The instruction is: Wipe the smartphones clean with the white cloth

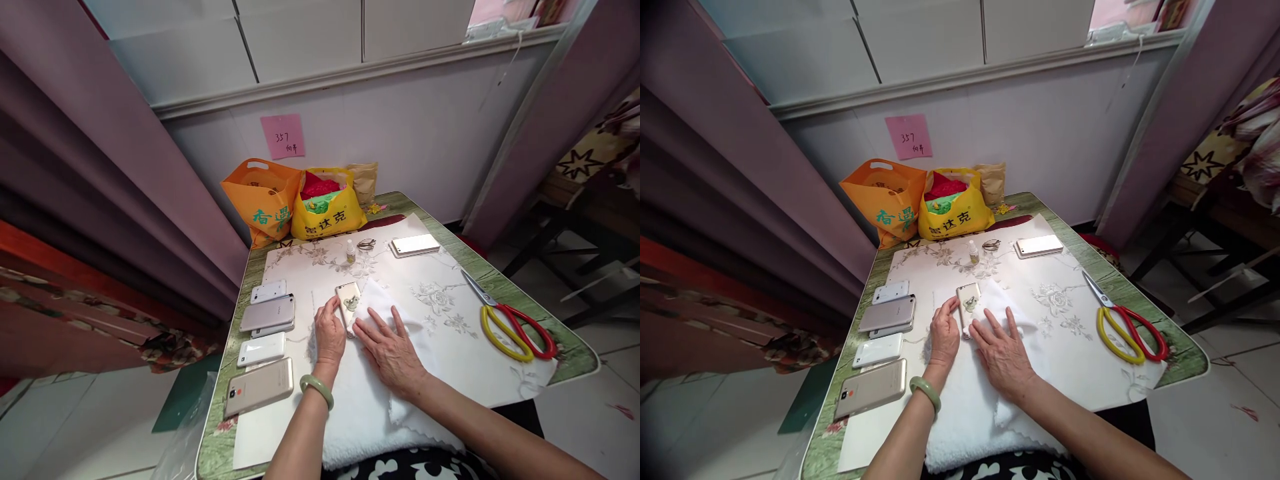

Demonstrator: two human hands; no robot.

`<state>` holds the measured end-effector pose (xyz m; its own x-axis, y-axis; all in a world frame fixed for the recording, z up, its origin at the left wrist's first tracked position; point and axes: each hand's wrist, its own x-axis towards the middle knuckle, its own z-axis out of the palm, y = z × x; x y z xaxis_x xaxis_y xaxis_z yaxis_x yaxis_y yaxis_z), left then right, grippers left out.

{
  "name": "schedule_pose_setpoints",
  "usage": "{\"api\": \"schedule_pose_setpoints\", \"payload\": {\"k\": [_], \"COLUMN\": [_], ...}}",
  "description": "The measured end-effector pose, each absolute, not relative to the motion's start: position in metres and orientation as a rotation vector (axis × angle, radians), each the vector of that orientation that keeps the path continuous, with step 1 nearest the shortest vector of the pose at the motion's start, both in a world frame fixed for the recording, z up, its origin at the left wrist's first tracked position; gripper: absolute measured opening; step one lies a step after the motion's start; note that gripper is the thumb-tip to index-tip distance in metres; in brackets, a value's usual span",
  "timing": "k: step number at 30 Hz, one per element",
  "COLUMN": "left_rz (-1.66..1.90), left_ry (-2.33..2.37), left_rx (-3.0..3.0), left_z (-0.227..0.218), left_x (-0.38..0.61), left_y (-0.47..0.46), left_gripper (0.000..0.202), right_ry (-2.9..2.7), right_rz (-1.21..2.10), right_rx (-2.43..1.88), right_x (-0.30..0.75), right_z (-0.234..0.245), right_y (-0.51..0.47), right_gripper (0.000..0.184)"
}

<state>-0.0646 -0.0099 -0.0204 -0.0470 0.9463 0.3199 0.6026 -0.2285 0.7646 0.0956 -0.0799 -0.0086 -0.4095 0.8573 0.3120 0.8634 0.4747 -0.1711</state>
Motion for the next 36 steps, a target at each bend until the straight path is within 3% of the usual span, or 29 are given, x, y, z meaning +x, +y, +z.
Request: {"api": "schedule_pose_setpoints", "payload": {"k": [13,21,26,36], "left_rz": [1.201,1.194,1.188,1.208], "left_ry": [1.668,1.654,1.661,1.68], "left_rx": [1.855,1.855,1.86,1.852], "left_z": [-0.022,-0.028,-0.027,-0.026], "left_x": [-0.066,-0.068,-0.069,-0.067], "left_y": [-0.008,-0.006,-0.005,-0.005], "left_gripper": [0.046,0.046,0.043,0.042], "right_ry": [-2.317,-2.581,-2.628,-2.45], "right_rz": [0.101,0.261,0.36,0.128], "right_rx": [-1.668,-1.381,-1.132,-1.437], "right_x": [0.11,0.122,0.116,0.121], "right_z": [0.009,0.01,0.006,0.001], "right_y": [-0.01,0.048,0.065,0.037], "right_gripper": [0.042,0.054,0.048,0.053]}}
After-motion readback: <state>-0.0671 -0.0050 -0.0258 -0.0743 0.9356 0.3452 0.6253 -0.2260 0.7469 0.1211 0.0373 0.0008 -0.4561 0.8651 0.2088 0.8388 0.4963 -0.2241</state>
